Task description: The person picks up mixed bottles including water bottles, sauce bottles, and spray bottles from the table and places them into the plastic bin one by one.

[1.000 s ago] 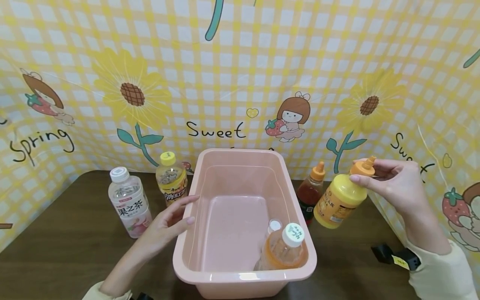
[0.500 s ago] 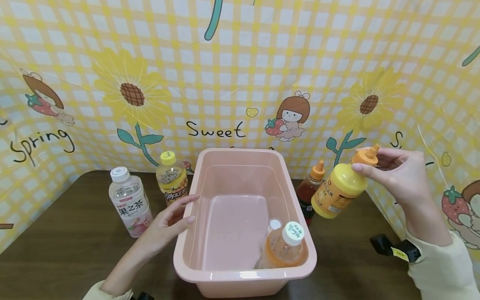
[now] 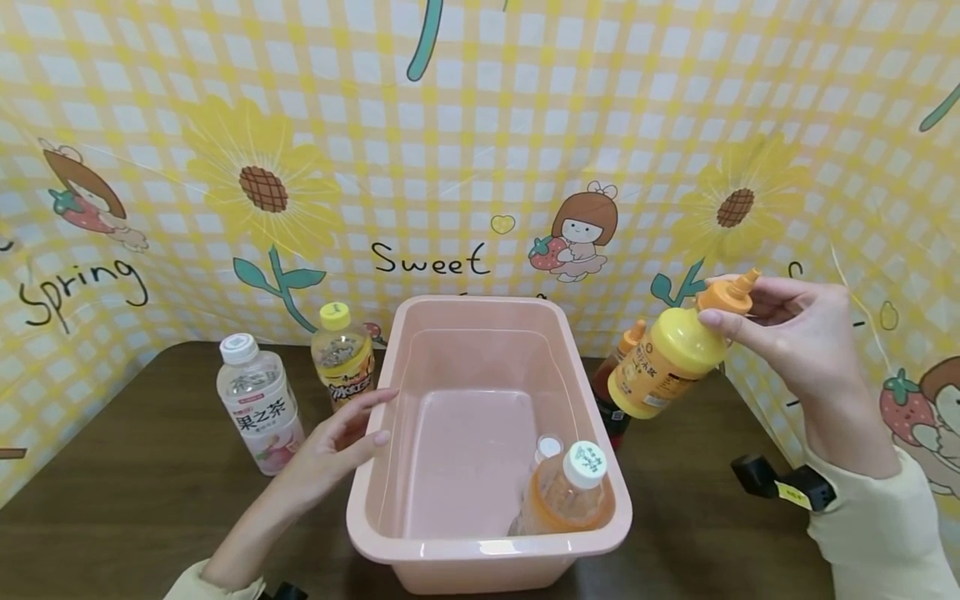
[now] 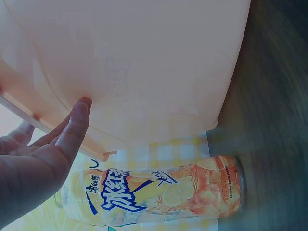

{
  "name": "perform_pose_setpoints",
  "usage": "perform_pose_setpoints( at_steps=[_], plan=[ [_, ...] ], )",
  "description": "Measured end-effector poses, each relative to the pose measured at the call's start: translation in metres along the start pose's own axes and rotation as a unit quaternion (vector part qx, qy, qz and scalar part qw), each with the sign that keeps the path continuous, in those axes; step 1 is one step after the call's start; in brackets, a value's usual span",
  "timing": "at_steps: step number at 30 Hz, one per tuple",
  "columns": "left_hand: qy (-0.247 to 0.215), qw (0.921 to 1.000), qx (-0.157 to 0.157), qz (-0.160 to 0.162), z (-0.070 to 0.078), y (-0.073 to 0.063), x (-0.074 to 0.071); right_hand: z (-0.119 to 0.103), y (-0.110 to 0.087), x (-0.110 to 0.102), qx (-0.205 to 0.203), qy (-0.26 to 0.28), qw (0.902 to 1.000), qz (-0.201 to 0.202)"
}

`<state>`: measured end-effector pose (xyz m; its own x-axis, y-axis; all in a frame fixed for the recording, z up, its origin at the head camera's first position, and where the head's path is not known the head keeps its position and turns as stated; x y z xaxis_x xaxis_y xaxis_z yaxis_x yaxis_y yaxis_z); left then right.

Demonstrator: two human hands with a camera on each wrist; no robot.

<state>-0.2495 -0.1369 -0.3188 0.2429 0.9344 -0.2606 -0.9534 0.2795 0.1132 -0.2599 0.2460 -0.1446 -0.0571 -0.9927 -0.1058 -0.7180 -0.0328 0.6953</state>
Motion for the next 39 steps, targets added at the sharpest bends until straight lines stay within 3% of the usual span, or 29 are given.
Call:
perform_pose_setpoints(
  at_steps=[10, 25, 39],
  plan=[
    [0.002, 0.9999, -0.011, 0.001, -0.002, 0.0, 0.0, -0.003, 0.003, 0.002, 0.007, -0.002, 0.9999, 0.016],
    [-0.002, 1.0, -0.005, -0.003, -0.001, 0.0, 0.0, -0.01, 0.01, 0.007, -0.027, 0.032, 0.9986, 0.033],
    [-0.003, 1.0, -0.003, -0.002, 0.0, 0.0, 0.0, -0.015, 0.017, 0.018, -0.055, 0.105, 0.9905, 0.069]
  ],
)
Point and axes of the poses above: each hand's wrist, its own y-axis towards the middle knuckle, its own x-axis out of the palm, z = x × y, the point moved 10 cm from there along y, towards the middle knuckle, and after that the axes turned 8 degrees about -x, right-handed, at the moved point
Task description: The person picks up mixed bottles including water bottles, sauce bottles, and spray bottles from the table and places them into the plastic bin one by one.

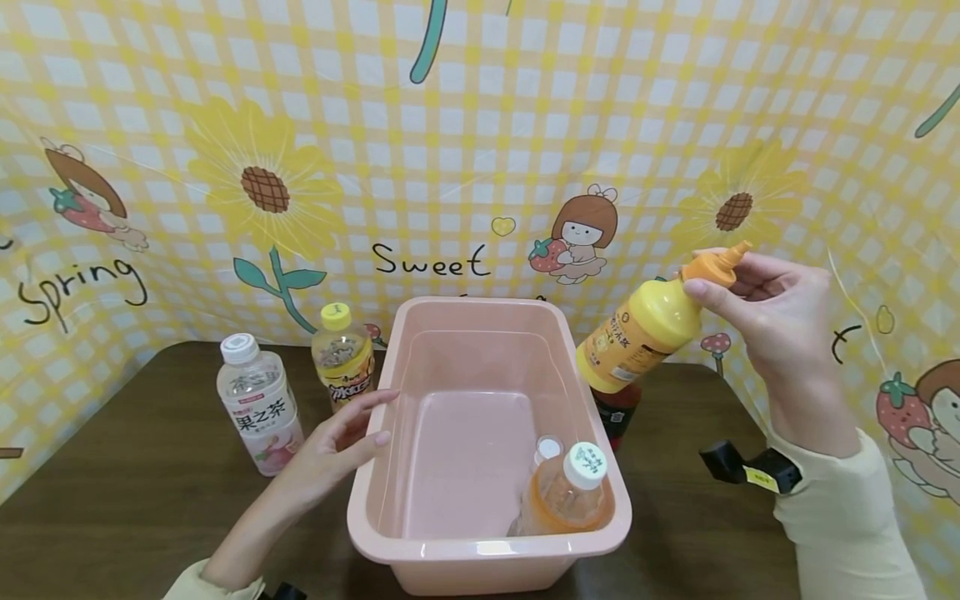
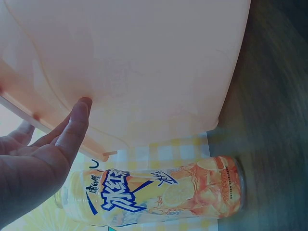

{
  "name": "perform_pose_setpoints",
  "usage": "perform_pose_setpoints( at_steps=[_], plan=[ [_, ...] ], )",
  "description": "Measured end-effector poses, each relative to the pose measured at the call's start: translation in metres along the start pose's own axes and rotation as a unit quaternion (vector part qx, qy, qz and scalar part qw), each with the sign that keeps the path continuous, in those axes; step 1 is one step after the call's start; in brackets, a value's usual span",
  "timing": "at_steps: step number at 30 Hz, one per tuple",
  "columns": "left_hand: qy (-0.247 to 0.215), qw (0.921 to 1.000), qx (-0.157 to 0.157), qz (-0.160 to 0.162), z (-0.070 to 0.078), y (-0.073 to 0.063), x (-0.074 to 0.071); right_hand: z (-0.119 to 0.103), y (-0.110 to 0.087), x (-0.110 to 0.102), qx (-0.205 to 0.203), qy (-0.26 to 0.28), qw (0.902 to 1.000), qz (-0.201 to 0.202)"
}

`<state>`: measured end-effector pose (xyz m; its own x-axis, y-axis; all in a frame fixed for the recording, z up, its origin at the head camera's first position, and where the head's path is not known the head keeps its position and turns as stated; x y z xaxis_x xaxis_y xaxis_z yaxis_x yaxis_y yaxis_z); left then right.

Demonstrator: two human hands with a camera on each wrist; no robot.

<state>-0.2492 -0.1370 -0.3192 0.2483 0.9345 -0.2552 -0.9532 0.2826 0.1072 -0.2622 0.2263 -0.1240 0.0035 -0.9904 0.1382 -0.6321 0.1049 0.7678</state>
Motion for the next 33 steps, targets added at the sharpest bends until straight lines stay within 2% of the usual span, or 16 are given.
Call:
perform_pose_setpoints(
  at_steps=[6, 14, 22, 27, 33],
  plan=[
    [0.001, 1.0, 0.0, 0.0, -0.001, 0.0, 0.0, 0.003, -0.001, 0.008, -0.008, 0.017, 0.9998, 0.0],
    [0.0, 1.0, 0.004, -0.005, 0.001, 0.001, 0.001, 0.009, -0.005, 0.01, -0.017, 0.032, 0.9991, 0.02],
    [-0.002, 1.0, 0.009, -0.003, 0.001, 0.0, 0.0, 0.019, -0.005, 0.017, -0.009, 0.067, 0.9977, -0.004],
    [-0.005, 1.0, 0.006, -0.006, 0.0, 0.0, 0.0, 0.024, -0.007, 0.018, -0.015, 0.06, 0.998, 0.006],
    [-0.003, 0.9999, 0.008, -0.009, 0.0, 0.0, 0.001, 0.027, -0.01, 0.021, -0.018, 0.021, 0.9996, 0.01]
  ],
)
Point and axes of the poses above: each hand's wrist, its own y-axis towards the middle knuckle, its own x-axis out of the palm, z = x × y, the point moved 10 cm from there along y, towards the middle knuckle, and after that the axes turned 8 degrees about -x, right-handed, at the moved point
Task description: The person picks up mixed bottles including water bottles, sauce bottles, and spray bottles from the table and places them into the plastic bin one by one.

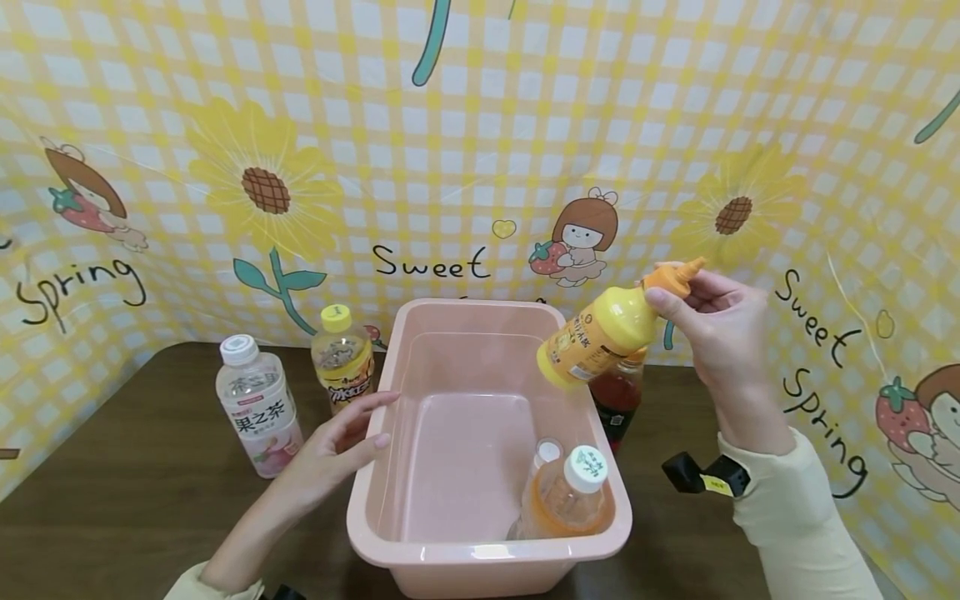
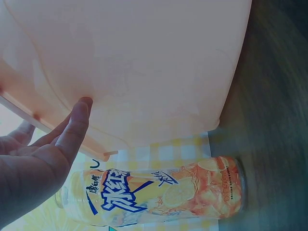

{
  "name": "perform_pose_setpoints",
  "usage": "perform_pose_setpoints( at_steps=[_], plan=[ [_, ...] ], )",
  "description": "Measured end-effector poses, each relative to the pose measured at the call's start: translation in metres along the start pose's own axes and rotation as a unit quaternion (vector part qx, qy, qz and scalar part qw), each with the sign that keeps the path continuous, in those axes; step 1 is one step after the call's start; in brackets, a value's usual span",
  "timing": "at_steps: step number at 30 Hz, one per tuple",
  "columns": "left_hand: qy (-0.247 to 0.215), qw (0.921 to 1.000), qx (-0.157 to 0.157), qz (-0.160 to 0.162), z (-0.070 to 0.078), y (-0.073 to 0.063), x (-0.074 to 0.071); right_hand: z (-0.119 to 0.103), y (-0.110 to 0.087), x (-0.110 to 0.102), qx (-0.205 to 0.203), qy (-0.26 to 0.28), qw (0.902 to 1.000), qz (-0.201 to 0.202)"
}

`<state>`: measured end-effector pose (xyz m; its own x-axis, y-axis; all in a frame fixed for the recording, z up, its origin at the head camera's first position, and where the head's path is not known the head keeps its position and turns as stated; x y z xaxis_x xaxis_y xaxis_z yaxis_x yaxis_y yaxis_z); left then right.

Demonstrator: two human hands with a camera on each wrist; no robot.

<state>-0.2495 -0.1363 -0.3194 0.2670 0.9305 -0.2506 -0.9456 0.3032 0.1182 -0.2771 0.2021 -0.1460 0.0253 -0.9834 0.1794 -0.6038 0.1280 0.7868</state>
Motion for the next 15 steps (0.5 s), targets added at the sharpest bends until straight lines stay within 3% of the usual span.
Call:
perform_pose_setpoints(
  at_steps=[7, 15],
  plan=[
    [0.007, 0.9998, -0.016, 0.005, -0.001, 0.0, -0.001, 0.007, -0.004, 0.007, 0.004, -0.025, 0.9996, -0.015],
    [0.009, 0.9999, -0.009, 0.005, 0.0, 0.0, 0.0, 0.022, -0.009, 0.009, 0.033, -0.073, 0.9966, -0.014]
  ],
)
Point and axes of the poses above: each hand's wrist, its own y-axis towards the middle knuckle, its own x-axis out of the palm, z = x × y, the point moved 10 cm from there along y, towards the middle knuckle, and after that the axes turned 8 degrees about -x, right-handed, at the moved point
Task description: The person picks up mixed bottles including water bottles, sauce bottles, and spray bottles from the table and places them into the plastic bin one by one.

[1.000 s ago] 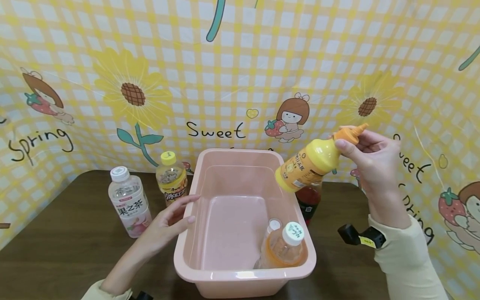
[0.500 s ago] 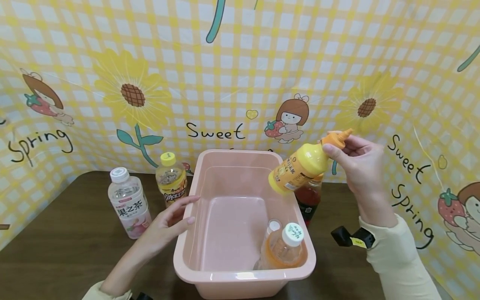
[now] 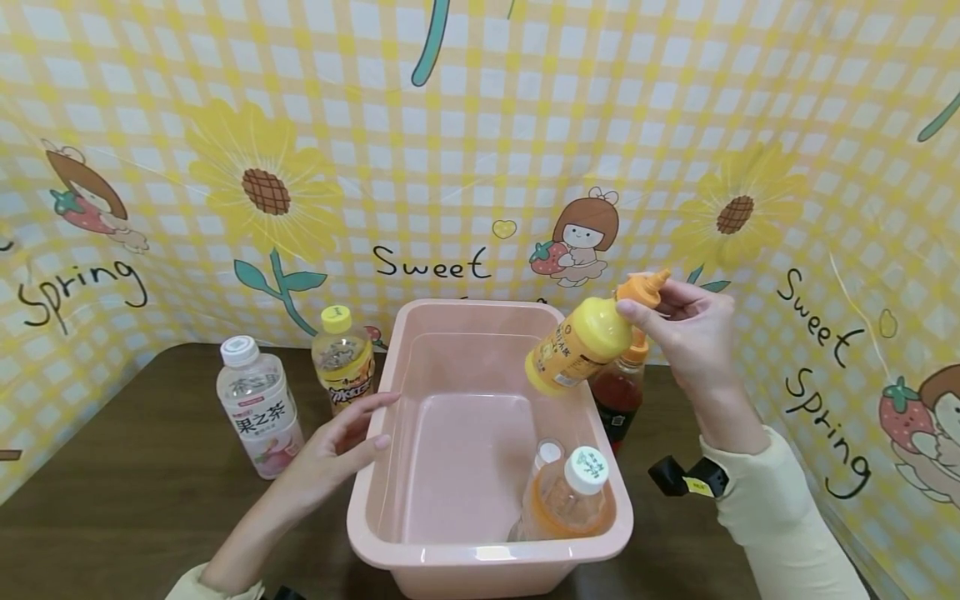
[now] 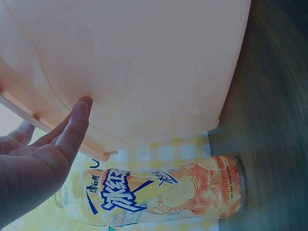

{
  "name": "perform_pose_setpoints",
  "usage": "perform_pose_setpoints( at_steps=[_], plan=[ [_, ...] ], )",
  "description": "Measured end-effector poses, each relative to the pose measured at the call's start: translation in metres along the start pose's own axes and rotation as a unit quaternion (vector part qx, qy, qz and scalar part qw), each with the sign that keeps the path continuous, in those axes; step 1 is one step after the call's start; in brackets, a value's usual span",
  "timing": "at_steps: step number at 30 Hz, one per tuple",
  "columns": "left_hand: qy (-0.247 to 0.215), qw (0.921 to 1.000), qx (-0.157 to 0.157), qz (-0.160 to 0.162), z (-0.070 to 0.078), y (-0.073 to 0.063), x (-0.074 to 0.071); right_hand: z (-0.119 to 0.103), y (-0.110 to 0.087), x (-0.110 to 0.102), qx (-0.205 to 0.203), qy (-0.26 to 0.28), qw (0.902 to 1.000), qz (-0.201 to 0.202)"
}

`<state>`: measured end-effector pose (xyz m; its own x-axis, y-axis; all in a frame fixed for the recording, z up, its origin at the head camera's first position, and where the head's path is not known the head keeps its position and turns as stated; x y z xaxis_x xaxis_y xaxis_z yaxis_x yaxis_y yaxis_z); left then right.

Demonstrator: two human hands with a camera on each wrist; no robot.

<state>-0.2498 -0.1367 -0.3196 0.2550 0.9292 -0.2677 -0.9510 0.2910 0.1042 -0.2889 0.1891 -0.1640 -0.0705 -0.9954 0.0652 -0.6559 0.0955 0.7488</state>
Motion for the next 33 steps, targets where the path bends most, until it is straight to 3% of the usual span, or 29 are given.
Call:
perform_pose_setpoints(
  at_steps=[13, 33],
  plan=[
    [-0.004, 1.0, 0.008, 0.0, 0.001, 0.0, 0.0, 0.015, -0.006, 0.009, 0.005, -0.071, 0.9969, -0.034],
    [-0.009, 0.9999, -0.004, 0.003, -0.001, -0.001, 0.0, 0.035, -0.018, 0.031, -0.004, -0.097, 0.9887, -0.114]
  ],
)
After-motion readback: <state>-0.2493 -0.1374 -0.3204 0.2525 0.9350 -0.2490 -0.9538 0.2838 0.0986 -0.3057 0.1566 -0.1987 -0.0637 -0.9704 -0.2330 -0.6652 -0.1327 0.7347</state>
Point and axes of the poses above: each hand's wrist, its own y-axis towards the middle knuckle, its own x-axis out of the palm, z = x × y, the point moved 10 cm from there along y, towards the middle knuckle, and after that the axes turned 8 degrees about -x, right-handed, at the moved point
